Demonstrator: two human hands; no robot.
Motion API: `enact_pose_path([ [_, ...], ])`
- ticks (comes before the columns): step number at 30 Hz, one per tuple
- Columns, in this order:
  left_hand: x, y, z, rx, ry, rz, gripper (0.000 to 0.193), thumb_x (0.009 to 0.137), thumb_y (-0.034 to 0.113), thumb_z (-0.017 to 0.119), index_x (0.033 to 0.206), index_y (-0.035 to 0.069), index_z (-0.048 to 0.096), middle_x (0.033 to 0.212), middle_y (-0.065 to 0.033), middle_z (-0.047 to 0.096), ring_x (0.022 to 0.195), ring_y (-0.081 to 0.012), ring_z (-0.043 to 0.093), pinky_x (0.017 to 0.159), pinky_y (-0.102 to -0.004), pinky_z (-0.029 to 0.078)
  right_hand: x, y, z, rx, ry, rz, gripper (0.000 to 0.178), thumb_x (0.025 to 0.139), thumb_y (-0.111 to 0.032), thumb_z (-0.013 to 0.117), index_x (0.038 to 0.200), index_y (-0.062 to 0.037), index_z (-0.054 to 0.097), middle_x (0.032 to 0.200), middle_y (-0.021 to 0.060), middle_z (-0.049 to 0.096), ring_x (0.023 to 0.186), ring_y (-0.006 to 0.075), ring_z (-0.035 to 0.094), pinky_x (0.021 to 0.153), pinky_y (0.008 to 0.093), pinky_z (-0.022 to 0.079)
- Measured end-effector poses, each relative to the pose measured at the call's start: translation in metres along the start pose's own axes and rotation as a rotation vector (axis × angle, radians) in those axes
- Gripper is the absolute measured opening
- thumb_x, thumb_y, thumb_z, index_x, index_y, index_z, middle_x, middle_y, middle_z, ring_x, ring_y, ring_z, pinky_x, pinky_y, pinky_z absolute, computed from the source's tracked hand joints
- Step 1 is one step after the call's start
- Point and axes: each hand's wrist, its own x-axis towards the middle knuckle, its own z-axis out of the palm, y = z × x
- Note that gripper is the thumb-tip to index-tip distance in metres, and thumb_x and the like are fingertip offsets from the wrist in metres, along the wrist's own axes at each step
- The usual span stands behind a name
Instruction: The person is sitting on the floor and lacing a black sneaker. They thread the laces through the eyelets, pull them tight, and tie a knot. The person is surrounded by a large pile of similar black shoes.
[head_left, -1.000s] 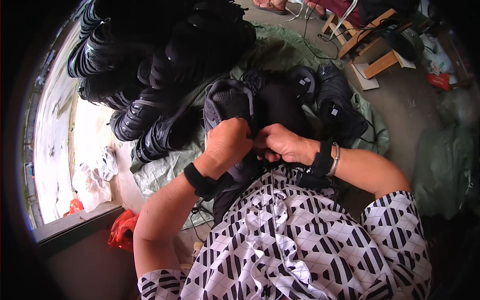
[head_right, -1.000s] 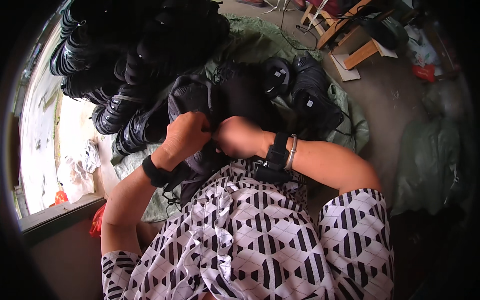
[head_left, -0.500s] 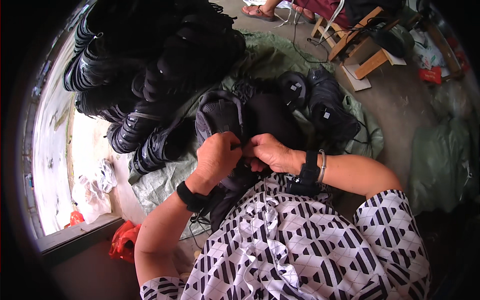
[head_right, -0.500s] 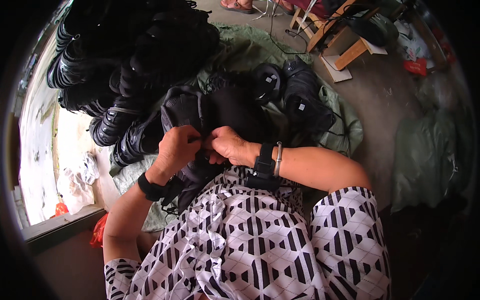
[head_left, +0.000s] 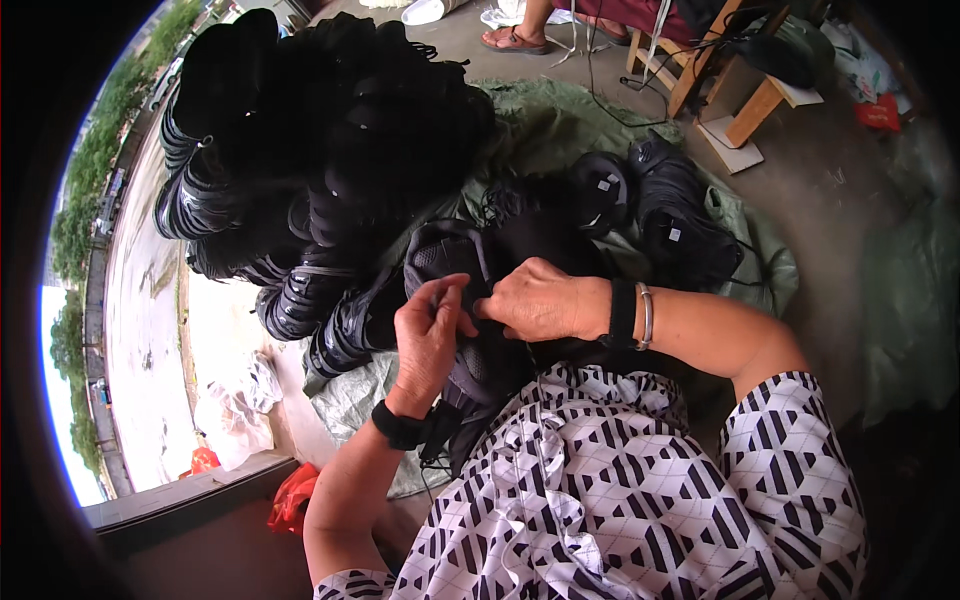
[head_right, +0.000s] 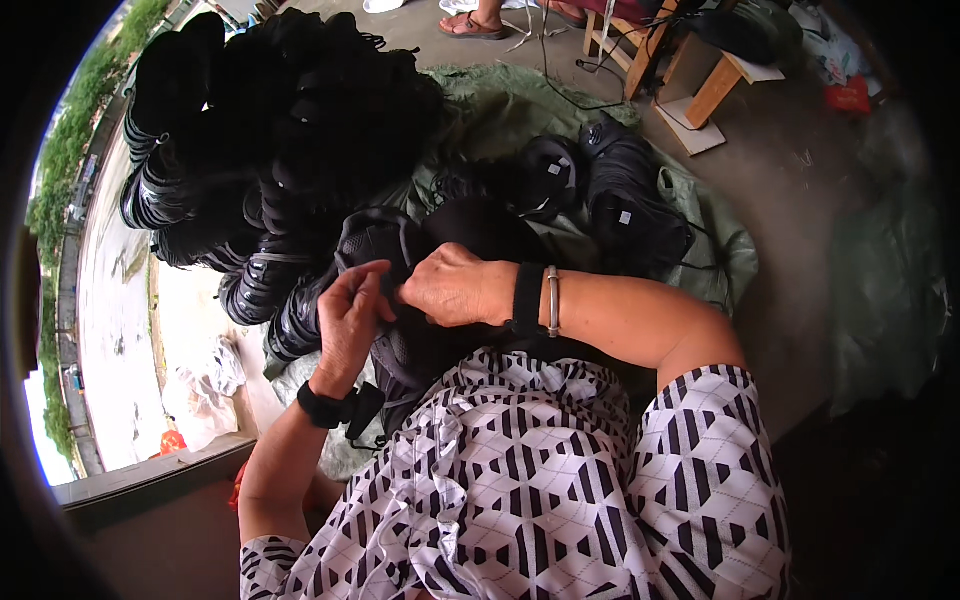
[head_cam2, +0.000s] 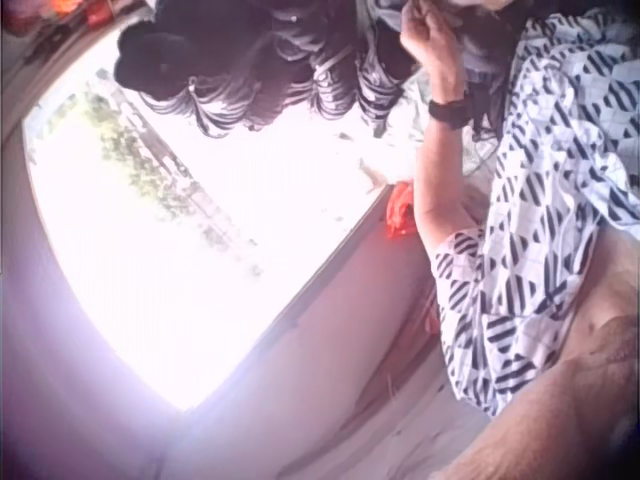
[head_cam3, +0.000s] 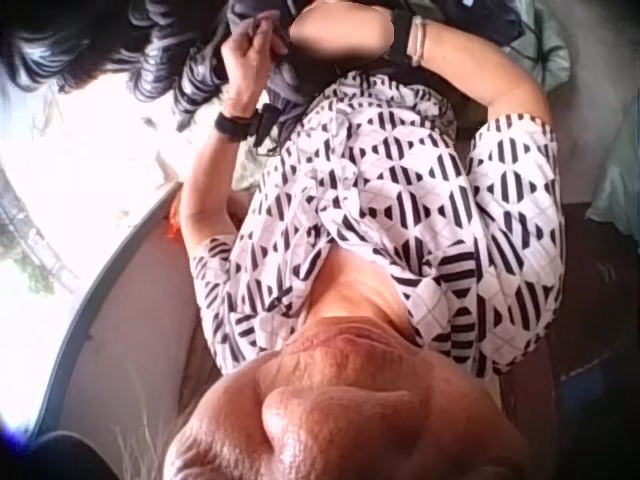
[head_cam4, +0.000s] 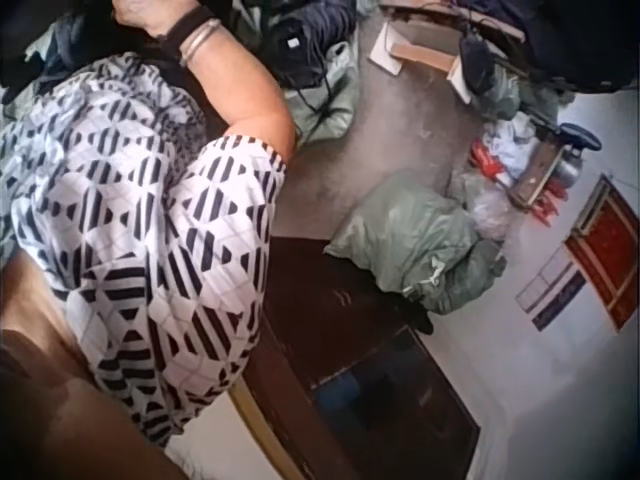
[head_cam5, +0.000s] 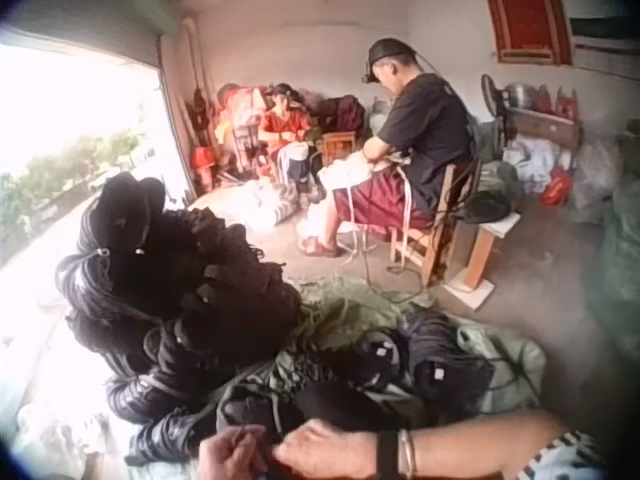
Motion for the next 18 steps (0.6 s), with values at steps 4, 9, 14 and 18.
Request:
enact_pose_path([
  [4,0.014,0.005,0.003,0.581,-0.210,0.031,0.022,0.089,0.001,0.052,0.106,-0.004,0.065,0.068,-0.0084,0.066,0.062,-0.0134,0.065,0.059,-0.0267,0.049,-0.004,0.012,0.005,-0.074,0.114,-0.129,0.028,0.081,-0.030,0.069,0.095,-0.0074,0.065,0.075,0.0099,0.069,0.078,0.0269,0.069,0.076,0.0430,0.049],
  [9,0.026,0.025,0.001,1.131,-0.433,0.181,0.018,0.087,0.014,0.056,0.090,0.000,0.067,0.065,-0.0125,0.066,0.062,-0.0219,0.068,0.060,-0.0336,0.052,-0.004,0.016,0.014,-0.032,0.192,-0.202,0.034,0.081,-0.035,0.070,0.100,-0.0092,0.061,0.070,0.0057,0.067,0.071,0.0258,0.068,0.076,0.0407,0.043],
  [14,0.043,0.046,0.008,1.262,-0.677,-0.047,0.021,0.084,0.026,0.058,0.082,0.007,0.067,0.057,-0.0056,0.065,0.066,-0.0229,0.069,0.067,-0.0375,0.053,0.000,0.018,0.022,-0.104,0.261,-0.256,0.033,0.080,-0.037,0.070,0.099,-0.0113,0.060,0.067,0.0019,0.065,0.070,0.0246,0.068,0.072,0.0394,0.041],
  [18,0.050,0.057,0.017,1.354,-0.740,-0.130,0.025,0.083,0.033,0.056,0.080,0.011,0.067,0.055,-0.0028,0.064,0.069,-0.0217,0.069,0.069,-0.0369,0.053,0.002,0.016,0.028,-0.144,0.327,-0.272,0.028,0.083,-0.035,0.067,0.103,-0.0166,0.062,0.066,0.0017,0.065,0.069,0.0239,0.068,0.072,0.0388,0.041],
])
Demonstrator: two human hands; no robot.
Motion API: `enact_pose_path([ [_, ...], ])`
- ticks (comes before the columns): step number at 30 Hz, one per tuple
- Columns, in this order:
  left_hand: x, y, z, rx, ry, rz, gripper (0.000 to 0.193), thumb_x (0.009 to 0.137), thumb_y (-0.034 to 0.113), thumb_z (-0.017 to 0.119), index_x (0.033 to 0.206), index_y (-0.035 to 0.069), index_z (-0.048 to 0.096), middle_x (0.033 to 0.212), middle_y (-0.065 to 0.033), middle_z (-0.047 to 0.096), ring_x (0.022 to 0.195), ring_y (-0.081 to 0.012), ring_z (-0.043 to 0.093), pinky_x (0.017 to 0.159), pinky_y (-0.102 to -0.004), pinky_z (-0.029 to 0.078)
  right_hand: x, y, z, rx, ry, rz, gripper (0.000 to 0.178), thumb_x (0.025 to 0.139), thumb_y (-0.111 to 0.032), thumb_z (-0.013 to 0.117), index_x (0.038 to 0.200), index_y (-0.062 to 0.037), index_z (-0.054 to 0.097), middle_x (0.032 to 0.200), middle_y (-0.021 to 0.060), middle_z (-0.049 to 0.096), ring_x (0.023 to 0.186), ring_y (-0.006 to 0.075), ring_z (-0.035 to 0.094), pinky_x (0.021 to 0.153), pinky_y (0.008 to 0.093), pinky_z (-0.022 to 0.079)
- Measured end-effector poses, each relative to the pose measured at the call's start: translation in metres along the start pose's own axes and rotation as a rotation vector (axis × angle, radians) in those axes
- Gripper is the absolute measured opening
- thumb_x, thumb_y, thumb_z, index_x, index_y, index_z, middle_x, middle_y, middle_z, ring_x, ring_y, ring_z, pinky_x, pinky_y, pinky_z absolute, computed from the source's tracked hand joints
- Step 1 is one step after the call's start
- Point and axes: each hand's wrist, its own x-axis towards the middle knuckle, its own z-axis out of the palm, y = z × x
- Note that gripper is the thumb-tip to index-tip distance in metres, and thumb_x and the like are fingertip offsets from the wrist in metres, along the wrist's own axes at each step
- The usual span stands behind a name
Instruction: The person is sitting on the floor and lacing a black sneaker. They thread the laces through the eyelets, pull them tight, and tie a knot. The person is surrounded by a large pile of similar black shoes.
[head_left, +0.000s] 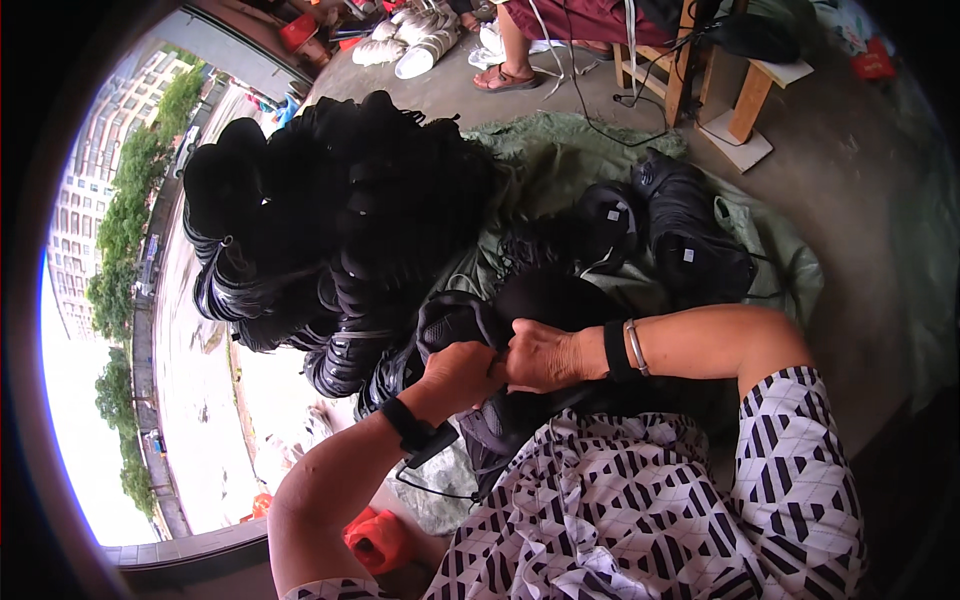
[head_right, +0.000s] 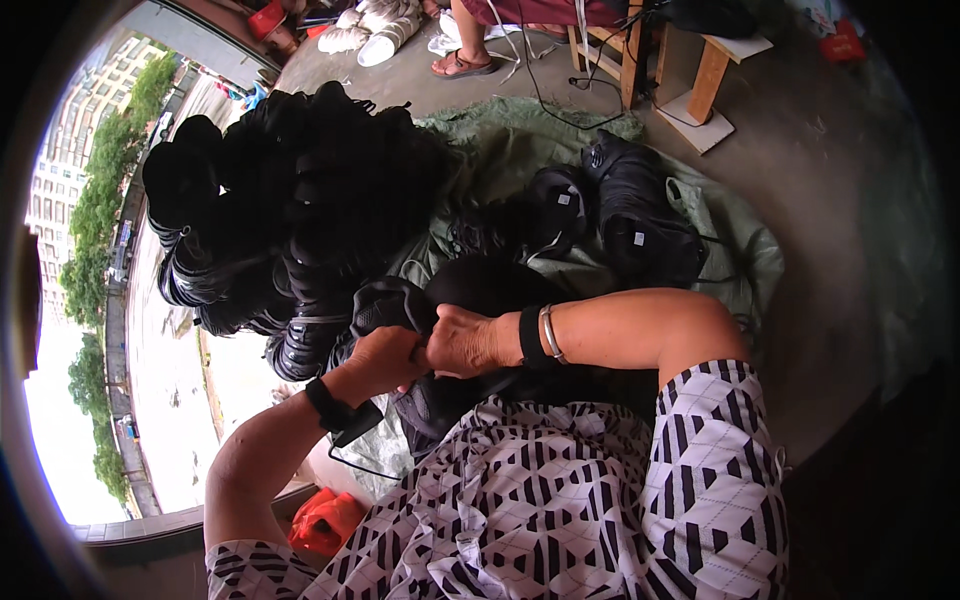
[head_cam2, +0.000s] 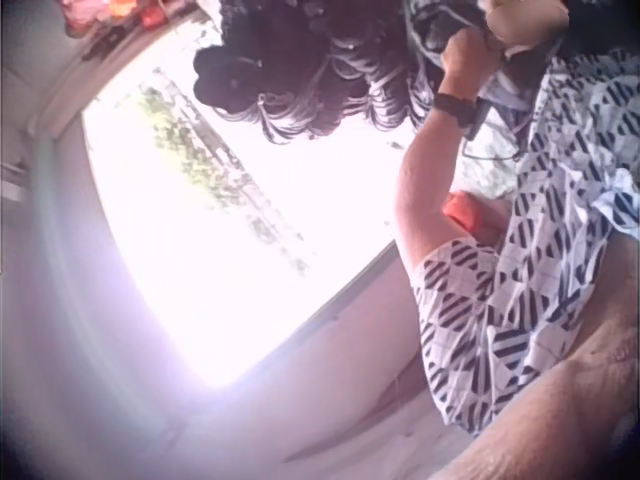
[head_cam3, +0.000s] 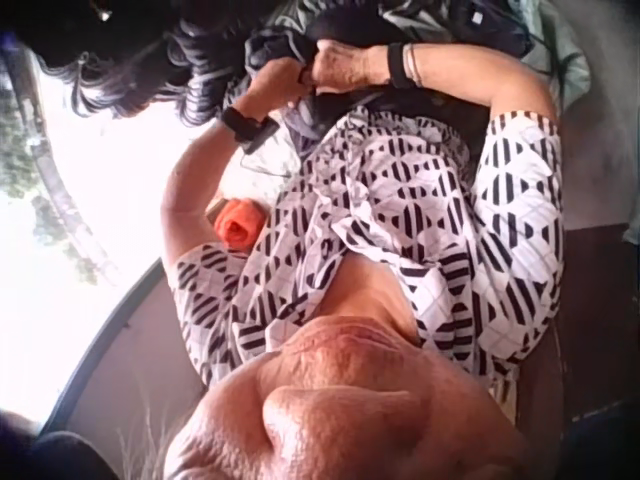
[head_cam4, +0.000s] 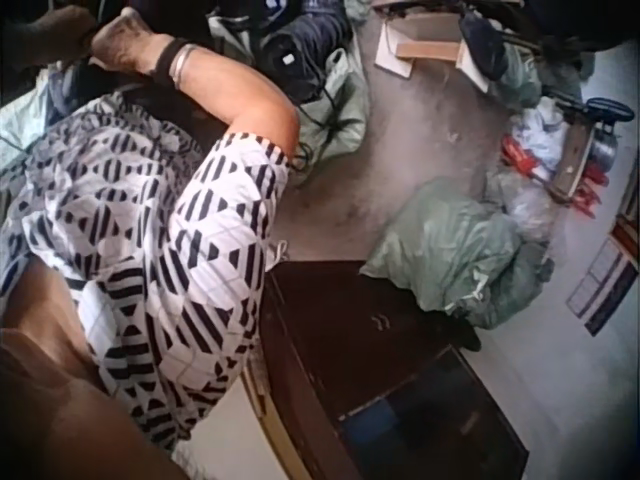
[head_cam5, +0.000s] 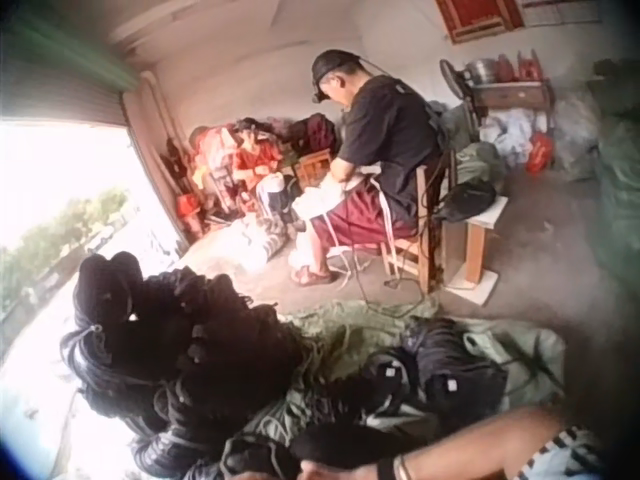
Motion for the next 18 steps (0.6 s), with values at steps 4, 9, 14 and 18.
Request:
enact_pose_path([
  [4,0.003,-0.002,0.000,0.049,-0.042,0.014,0.027,0.084,0.035,0.055,0.082,0.011,0.067,0.056,-0.0036,0.065,0.071,-0.0237,0.069,0.070,-0.0387,0.053,0.003,-0.001,0.000,-0.037,0.009,-0.009,0.024,0.084,-0.035,0.065,0.101,-0.0188,0.060,0.067,-0.0014,0.064,0.070,0.0228,0.067,0.071,0.0380,0.041],
  [9,0.007,-0.008,0.010,0.273,0.043,0.160,0.025,0.085,0.034,0.059,0.087,0.010,0.067,0.073,-0.0077,0.069,0.075,-0.0292,0.069,0.069,-0.0419,0.054,0.002,0.001,-0.006,0.022,-0.050,-0.053,0.022,0.086,-0.033,0.064,0.098,-0.0154,0.061,0.067,0.0016,0.065,0.073,0.0243,0.067,0.072,0.0395,0.042],
  [14,-0.014,-0.034,-0.034,0.184,0.401,0.059,0.010,0.084,0.009,0.060,0.091,0.011,0.065,0.081,-0.0115,0.068,0.075,-0.0301,0.069,0.061,-0.0403,0.053,0.004,0.006,-0.017,0.213,-0.123,-0.041,0.022,0.085,-0.029,0.065,0.097,-0.0106,0.060,0.072,0.0073,0.066,0.075,0.0306,0.066,0.072,0.0405,0.047],
  [18,-0.056,-0.049,-0.037,-0.435,0.601,0.053,0.014,0.083,0.003,0.061,0.097,0.002,0.061,0.076,-0.0119,0.068,0.063,-0.0178,0.065,0.056,-0.0298,0.050,0.016,0.017,-0.042,0.645,-0.037,0.224,0.023,0.085,-0.022,0.067,0.103,-0.0084,0.062,0.084,0.0078,0.066,0.081,0.0248,0.066,0.076,0.0354,0.050],
])
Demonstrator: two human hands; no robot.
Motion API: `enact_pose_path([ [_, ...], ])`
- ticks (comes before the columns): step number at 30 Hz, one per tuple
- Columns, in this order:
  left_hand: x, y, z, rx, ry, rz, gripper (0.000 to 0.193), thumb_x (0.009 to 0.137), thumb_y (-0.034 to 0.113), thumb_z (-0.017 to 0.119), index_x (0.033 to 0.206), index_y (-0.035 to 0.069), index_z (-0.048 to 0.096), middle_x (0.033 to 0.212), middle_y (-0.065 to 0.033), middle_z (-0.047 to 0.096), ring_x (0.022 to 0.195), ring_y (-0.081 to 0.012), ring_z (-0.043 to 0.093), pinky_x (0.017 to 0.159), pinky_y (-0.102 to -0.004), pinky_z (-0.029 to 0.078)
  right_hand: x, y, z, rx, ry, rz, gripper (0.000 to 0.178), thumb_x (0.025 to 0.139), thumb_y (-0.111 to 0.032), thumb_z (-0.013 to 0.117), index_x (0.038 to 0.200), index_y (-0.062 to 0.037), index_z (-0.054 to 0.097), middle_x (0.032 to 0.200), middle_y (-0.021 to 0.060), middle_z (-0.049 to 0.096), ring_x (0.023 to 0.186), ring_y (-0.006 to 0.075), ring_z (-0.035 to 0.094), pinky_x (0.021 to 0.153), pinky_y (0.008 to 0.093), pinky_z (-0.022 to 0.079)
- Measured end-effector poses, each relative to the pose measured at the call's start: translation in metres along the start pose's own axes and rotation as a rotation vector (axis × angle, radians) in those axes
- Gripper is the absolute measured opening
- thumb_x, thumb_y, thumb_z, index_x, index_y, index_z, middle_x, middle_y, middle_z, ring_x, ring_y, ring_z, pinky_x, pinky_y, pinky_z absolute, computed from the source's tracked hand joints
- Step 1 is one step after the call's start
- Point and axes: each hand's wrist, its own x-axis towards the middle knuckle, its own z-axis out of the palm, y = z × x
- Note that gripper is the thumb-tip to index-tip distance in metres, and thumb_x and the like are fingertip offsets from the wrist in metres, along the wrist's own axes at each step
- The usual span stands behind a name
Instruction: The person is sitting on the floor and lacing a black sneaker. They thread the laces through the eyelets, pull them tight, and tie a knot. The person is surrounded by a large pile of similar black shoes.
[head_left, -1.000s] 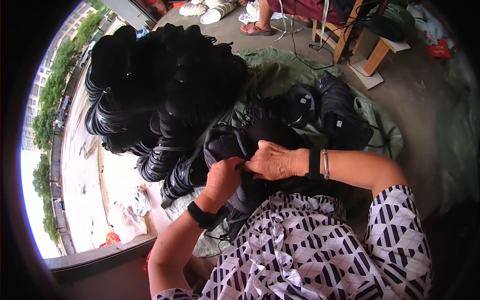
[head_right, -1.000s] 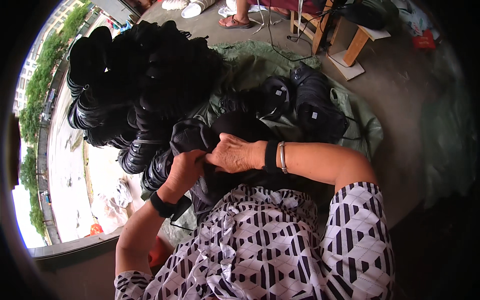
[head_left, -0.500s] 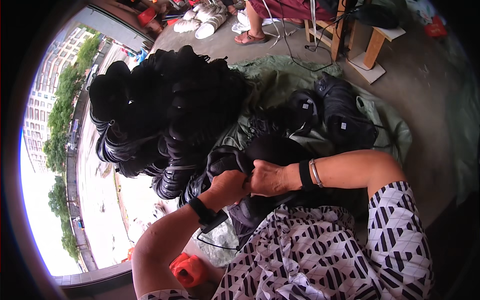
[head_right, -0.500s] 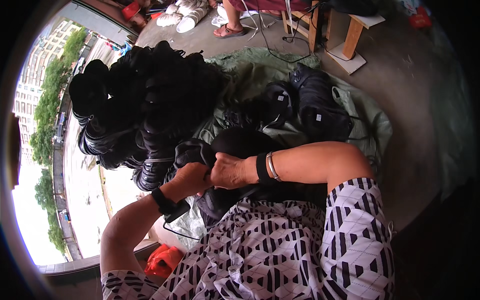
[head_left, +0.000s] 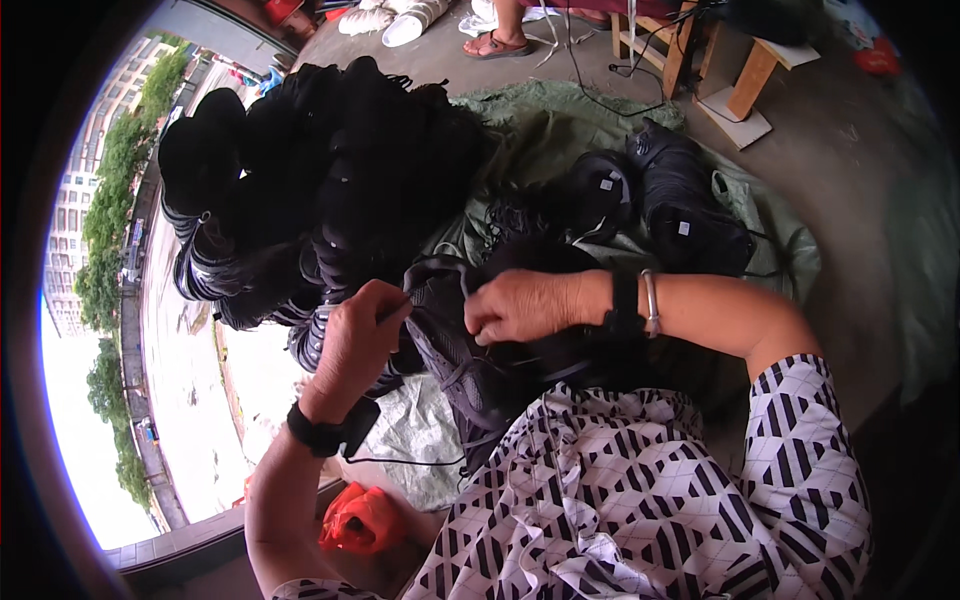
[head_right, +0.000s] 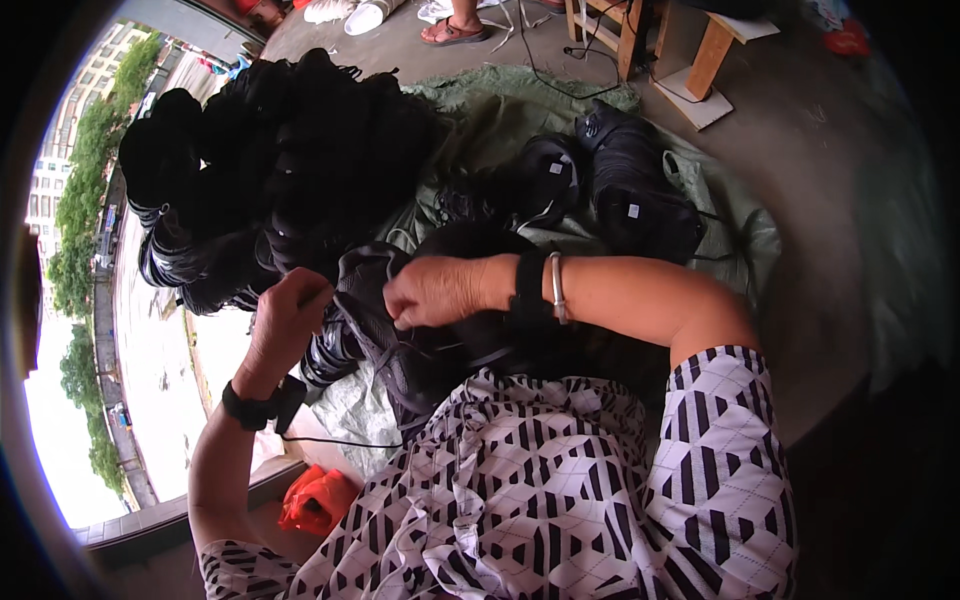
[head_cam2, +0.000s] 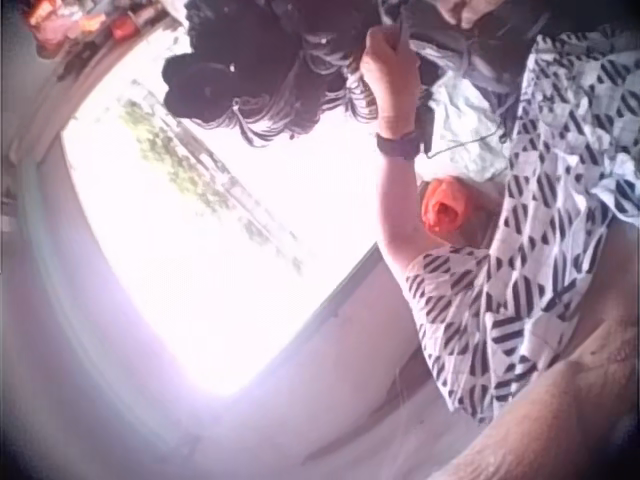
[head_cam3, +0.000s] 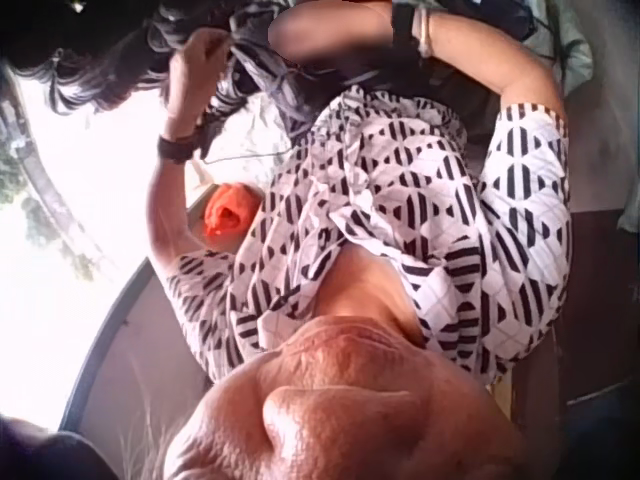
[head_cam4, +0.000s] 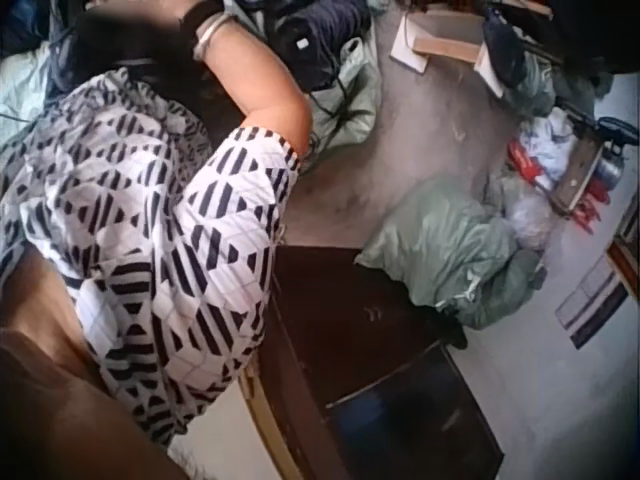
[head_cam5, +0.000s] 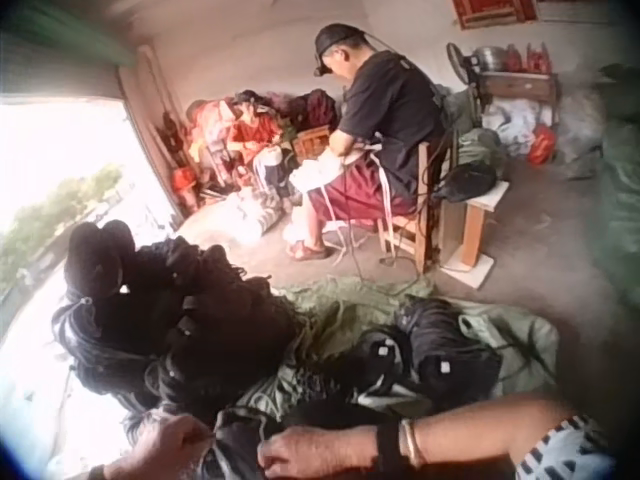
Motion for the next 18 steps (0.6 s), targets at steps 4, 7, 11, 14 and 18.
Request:
enact_pose_path([
  [4,-0.033,-0.017,0.039,-0.550,0.150,-0.118,0.010,0.089,0.001,0.058,0.098,0.000,0.058,0.075,0.0006,0.059,0.060,-0.0046,0.051,0.053,-0.0210,0.043,0.019,-0.018,-0.006,0.646,0.070,0.071,0.023,0.092,-0.025,0.061,0.098,-0.0030,0.065,0.080,0.0014,0.066,0.079,0.0124,0.063,0.079,0.0298,0.049],
  [7,-0.033,-0.034,0.077,-0.654,0.363,-0.084,0.018,0.094,0.009,0.059,0.110,0.003,0.053,0.078,0.0014,0.051,0.067,-0.0040,0.045,0.060,-0.0195,0.039,0.026,-0.015,0.013,0.866,0.020,0.163,0.027,0.096,-0.028,0.056,0.094,-0.0023,0.064,0.071,0.0010,0.062,0.068,0.0089,0.061,0.075,0.0264,0.049],
  [11,-0.043,-0.044,0.125,-0.429,0.582,-0.118,0.023,0.098,0.014,0.052,0.119,0.006,0.049,0.086,-0.0021,0.051,0.077,-0.0082,0.046,0.071,-0.0228,0.040,-0.002,0.024,0.003,1.294,0.243,0.148,0.026,0.096,-0.025,0.058,0.085,-0.0026,0.060,0.053,-0.0037,0.046,0.044,0.0063,0.044,0.052,0.0257,0.045],
  [14,-0.054,-0.050,0.144,-0.540,0.622,-0.109,0.021,0.098,0.008,0.047,0.119,0.005,0.050,0.090,-0.0027,0.053,0.080,-0.0092,0.048,0.075,-0.0229,0.042,-0.079,0.065,-0.074,1.374,0.586,0.205,0.019,0.097,-0.020,0.055,0.089,-0.0034,0.058,0.051,-0.0079,0.033,0.043,0.0040,0.030,0.047,0.0232,0.029],
  [18,-0.067,-0.052,0.149,-0.732,0.553,-0.181,0.022,0.097,0.005,0.046,0.118,0.005,0.052,0.089,-0.0035,0.054,0.081,-0.0096,0.049,0.077,-0.0233,0.042,-0.221,0.098,-0.203,1.164,1.524,0.253,0.017,0.100,-0.019,0.048,0.094,-0.0055,0.058,0.055,-0.0079,0.024,0.045,0.0060,0.023,0.047,0.0242,0.021],
])
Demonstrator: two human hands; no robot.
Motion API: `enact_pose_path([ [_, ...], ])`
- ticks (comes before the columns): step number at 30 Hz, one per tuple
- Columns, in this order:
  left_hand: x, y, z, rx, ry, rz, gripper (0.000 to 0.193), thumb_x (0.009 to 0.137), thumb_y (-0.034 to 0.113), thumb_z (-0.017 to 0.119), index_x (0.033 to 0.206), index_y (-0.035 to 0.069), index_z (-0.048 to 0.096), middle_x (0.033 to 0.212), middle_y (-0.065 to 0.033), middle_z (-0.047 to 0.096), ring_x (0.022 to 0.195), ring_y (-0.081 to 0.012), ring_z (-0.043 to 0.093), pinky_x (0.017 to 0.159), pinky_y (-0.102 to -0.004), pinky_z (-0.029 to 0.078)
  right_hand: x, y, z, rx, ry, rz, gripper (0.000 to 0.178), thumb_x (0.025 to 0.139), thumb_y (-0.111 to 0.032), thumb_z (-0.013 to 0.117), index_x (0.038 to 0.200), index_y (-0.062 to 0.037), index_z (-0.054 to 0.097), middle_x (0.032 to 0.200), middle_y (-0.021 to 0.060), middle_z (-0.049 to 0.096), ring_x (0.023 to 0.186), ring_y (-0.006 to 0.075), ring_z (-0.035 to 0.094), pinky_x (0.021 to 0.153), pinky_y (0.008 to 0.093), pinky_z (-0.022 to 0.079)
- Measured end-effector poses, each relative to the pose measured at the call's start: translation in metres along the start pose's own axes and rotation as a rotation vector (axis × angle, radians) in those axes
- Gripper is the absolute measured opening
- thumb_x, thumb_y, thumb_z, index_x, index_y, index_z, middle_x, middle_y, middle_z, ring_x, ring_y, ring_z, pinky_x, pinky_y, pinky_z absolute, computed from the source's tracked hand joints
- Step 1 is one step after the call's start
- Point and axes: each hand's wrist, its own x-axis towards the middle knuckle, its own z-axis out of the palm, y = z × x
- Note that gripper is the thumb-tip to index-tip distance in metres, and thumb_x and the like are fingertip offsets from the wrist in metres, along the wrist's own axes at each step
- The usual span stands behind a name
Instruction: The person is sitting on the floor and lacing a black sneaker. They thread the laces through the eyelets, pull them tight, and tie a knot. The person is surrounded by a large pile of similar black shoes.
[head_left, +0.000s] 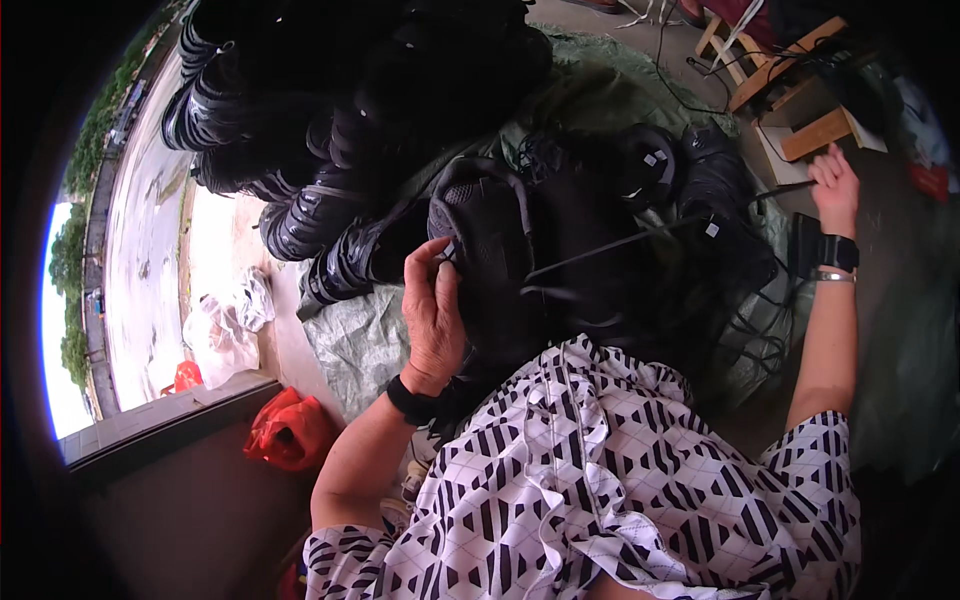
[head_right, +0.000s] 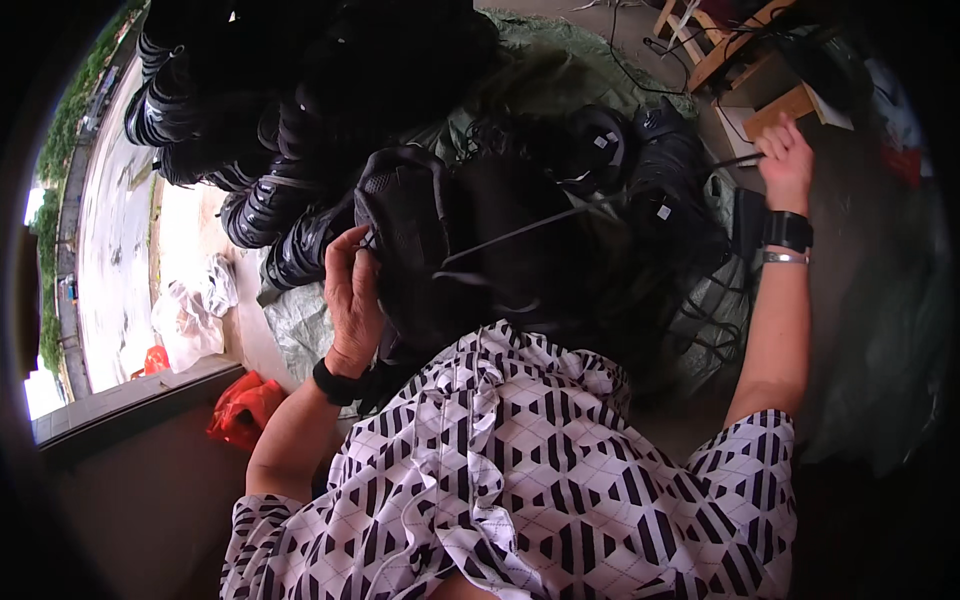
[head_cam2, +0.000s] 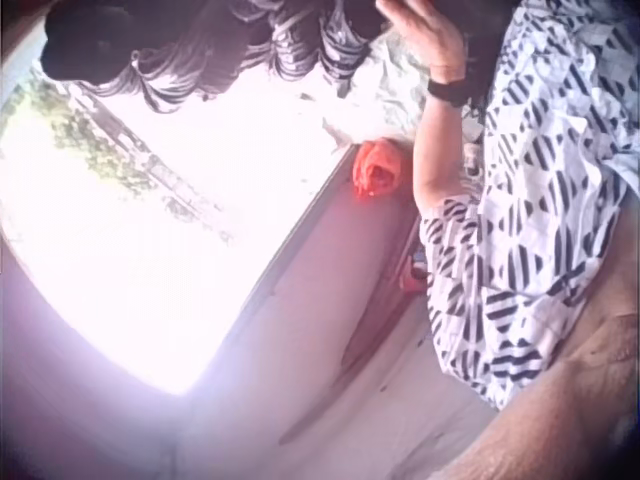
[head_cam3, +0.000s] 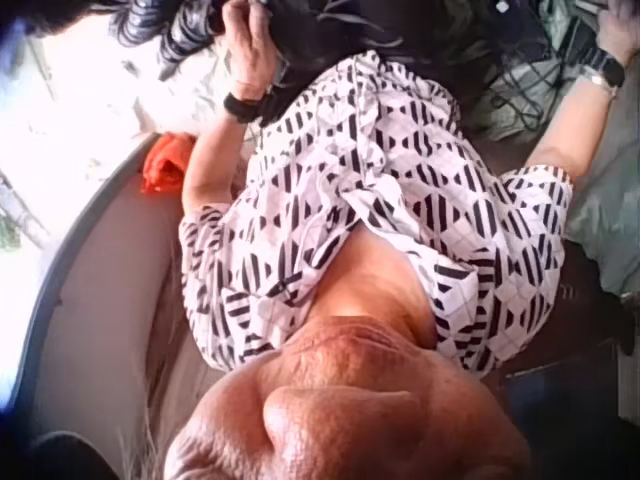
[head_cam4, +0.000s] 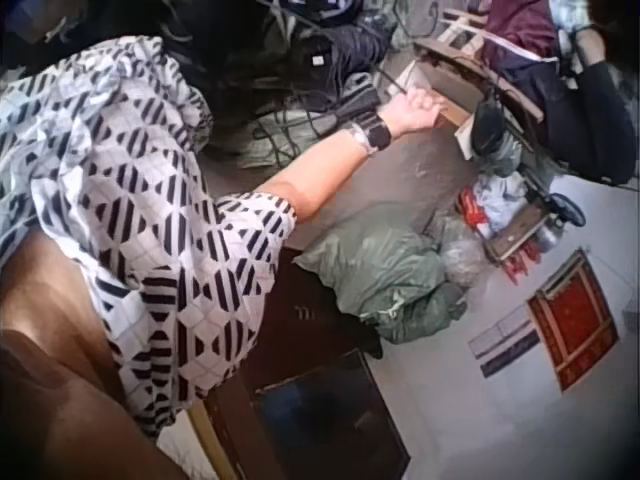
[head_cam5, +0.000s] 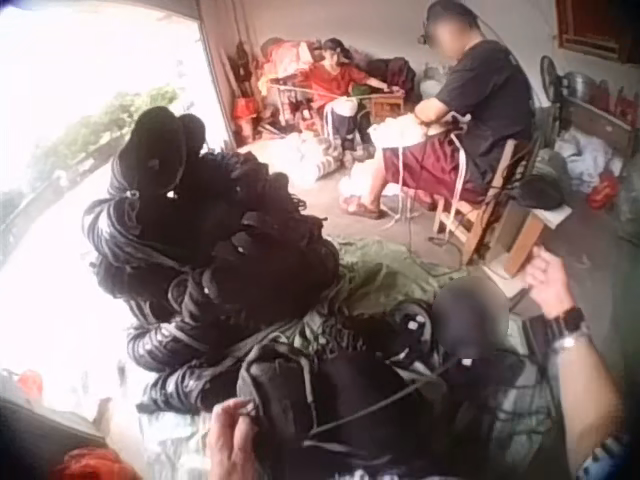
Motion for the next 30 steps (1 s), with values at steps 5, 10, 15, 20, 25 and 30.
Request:
enact_pose_path([
  [5,-0.001,0.006,-0.007,0.122,-0.046,-0.103,0.018,0.096,0.004,0.044,0.113,0.003,0.050,0.078,-0.0039,0.053,0.073,-0.0112,0.051,0.069,-0.0260,0.044,-0.006,0.020,-0.022,-0.140,-0.077,0.199,0.017,0.098,-0.020,0.055,0.102,-0.0051,0.061,0.059,-0.0071,0.031,0.041,0.0046,0.024,0.039,0.0213,0.019],
  [10,-0.010,0.013,-0.015,0.128,-0.148,-0.172,0.009,0.099,0.010,0.047,0.101,0.004,0.053,0.070,-0.0052,0.052,0.062,-0.0120,0.052,0.061,-0.0271,0.045,-0.102,0.136,0.089,-0.613,-0.763,0.477,0.018,0.097,-0.020,0.056,0.098,-0.0022,0.060,0.080,0.0083,0.067,0.045,0.0018,0.041,0.040,0.0172,0.030],
  [15,-0.011,0.015,-0.014,0.303,0.022,0.296,0.008,0.097,0.009,0.053,0.093,0.002,0.055,0.071,-0.0047,0.054,0.063,-0.0122,0.052,0.062,-0.0264,0.045,-0.185,0.195,0.160,-0.949,-1.275,0.433,0.018,0.096,-0.015,0.052,0.094,-0.0021,0.064,0.092,0.0020,0.068,0.067,0.0041,0.060,0.053,0.0174,0.046],
  [20,-0.016,0.012,-0.020,0.132,-0.259,-0.080,0.012,0.093,0.013,0.060,0.093,0.001,0.058,0.069,-0.0113,0.059,0.062,-0.0227,0.059,0.060,-0.0325,0.048,-0.210,0.192,0.167,-1.641,-1.787,0.621,0.013,0.089,-0.012,0.052,0.086,-0.0031,0.061,0.067,0.0056,0.063,0.048,0.0117,0.056,0.050,0.0254,0.046],
  [25,-0.019,0.009,-0.020,0.110,-0.223,-0.142,0.015,0.092,0.015,0.061,0.091,0.001,0.058,0.070,-0.0145,0.061,0.065,-0.0286,0.062,0.061,-0.0351,0.049,-0.181,0.167,0.182,-1.626,-1.656,0.504,0.013,0.088,-0.013,0.056,0.085,-0.0023,0.061,0.066,0.0033,0.062,0.049,0.0125,0.054,0.048,0.0266,0.044],
  [30,-0.020,0.002,-0.014,0.209,-0.160,0.048,0.014,0.092,0.015,0.062,0.091,0.002,0.058,0.066,-0.0116,0.055,0.059,-0.0208,0.056,0.057,-0.0315,0.045,-0.173,0.184,0.197,-1.186,-1.288,0.132,0.009,0.086,-0.009,0.066,0.087,-0.0005,0.062,0.074,0.0001,0.061,0.073,0.0048,0.054,0.067,0.0229,0.046],
])
